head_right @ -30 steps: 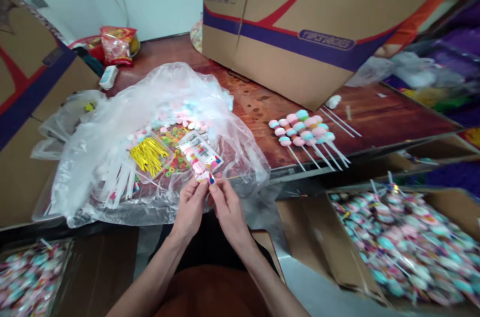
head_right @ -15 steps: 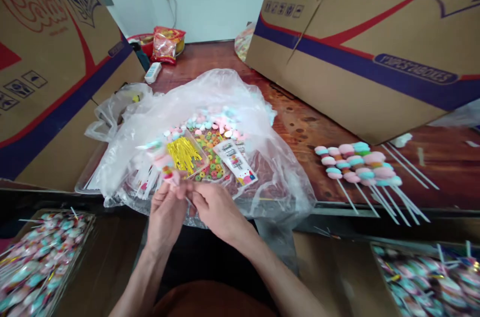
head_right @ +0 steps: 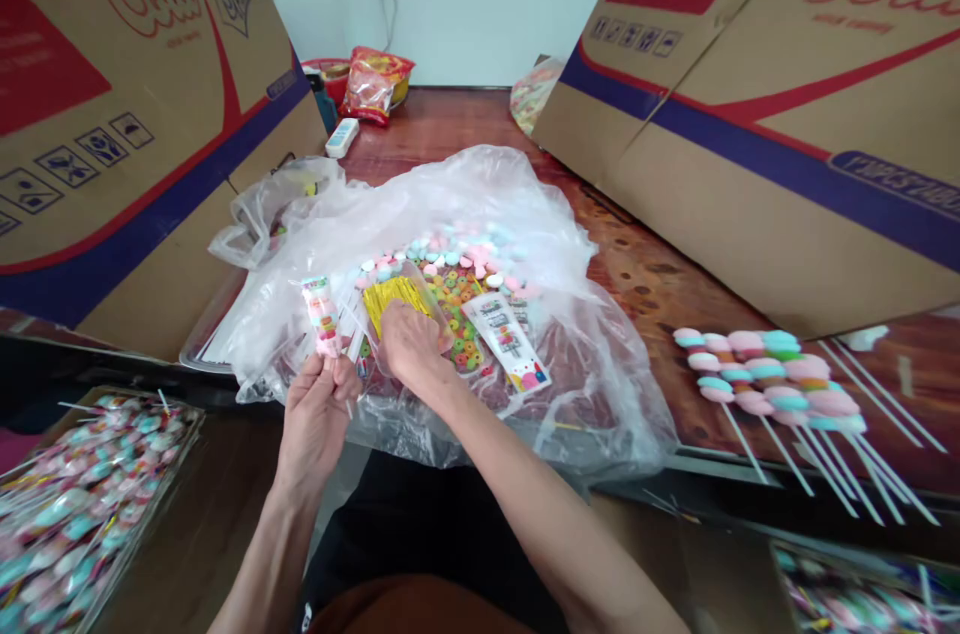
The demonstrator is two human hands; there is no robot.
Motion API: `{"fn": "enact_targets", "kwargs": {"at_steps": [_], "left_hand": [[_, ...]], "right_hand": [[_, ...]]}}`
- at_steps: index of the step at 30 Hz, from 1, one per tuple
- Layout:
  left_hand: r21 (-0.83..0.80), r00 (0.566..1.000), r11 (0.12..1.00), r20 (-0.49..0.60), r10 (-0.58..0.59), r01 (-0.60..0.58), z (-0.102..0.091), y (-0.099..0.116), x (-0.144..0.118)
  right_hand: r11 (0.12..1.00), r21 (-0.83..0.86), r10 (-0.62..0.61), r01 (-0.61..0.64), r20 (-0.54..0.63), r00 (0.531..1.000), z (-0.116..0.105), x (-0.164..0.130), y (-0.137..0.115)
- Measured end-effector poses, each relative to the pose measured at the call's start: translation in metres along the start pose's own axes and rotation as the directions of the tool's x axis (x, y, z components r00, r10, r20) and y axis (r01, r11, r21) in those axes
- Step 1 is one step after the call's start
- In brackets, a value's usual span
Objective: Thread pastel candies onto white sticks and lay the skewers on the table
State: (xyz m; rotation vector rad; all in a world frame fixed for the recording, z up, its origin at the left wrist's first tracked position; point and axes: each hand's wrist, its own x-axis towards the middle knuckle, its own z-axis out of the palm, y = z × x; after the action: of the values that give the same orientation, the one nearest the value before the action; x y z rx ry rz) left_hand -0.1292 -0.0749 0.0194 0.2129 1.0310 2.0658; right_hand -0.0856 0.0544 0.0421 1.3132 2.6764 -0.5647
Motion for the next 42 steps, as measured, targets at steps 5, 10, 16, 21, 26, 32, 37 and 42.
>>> {"fn": "enact_targets", "kwargs": {"at_steps": [5,10,16,21,26,32,37,42], "left_hand": [[0.014,1.000,1.000,0.030,0.006,-0.006,0.006,0.000,0.006],[0.050,0.999,0.998,0.021,-0.023,0.022,0.015,-0.004,0.008],[0.100,0.999,0.994,0.011,-0.036,0.034,0.020,-0.008,0.006],[0.141,0.999,0.989,-0.020,0.042,-0.039,0.025,-0.011,0.003],[0.148,1.000,0.989,-0.003,0.027,-0.026,0.032,-0.015,0.002],[0.176,0.985,0.982,0.150,-0.090,0.063,0.047,-0.031,-0.012],[0.289,0.969,0.957,0.230,-0.095,0.025,0.055,-0.043,-0.027],[0.484,0.940,0.846,0.336,0.059,-0.226,0.066,-0.051,-0.035]], "right_hand": [[0.990,0.112,-0.067,0.086,-0.159,0.985,-0.006,-0.009,0.019],[0.871,0.419,-0.084,0.257,-0.387,0.918,0.002,-0.008,0.044],[0.937,0.292,-0.080,0.193,-0.359,0.930,0.000,-0.013,0.048],[0.954,0.242,-0.051,0.175,-0.447,0.893,-0.009,-0.022,0.049],[0.615,0.685,-0.006,0.390,-0.490,0.872,-0.011,-0.054,0.062],[0.424,0.823,0.008,0.379,-0.422,0.907,0.012,-0.093,0.066],[0.383,0.857,0.125,0.345,-0.418,0.900,0.021,-0.099,0.078],[0.397,0.845,0.209,0.359,-0.464,0.861,0.015,-0.111,0.089]]}}
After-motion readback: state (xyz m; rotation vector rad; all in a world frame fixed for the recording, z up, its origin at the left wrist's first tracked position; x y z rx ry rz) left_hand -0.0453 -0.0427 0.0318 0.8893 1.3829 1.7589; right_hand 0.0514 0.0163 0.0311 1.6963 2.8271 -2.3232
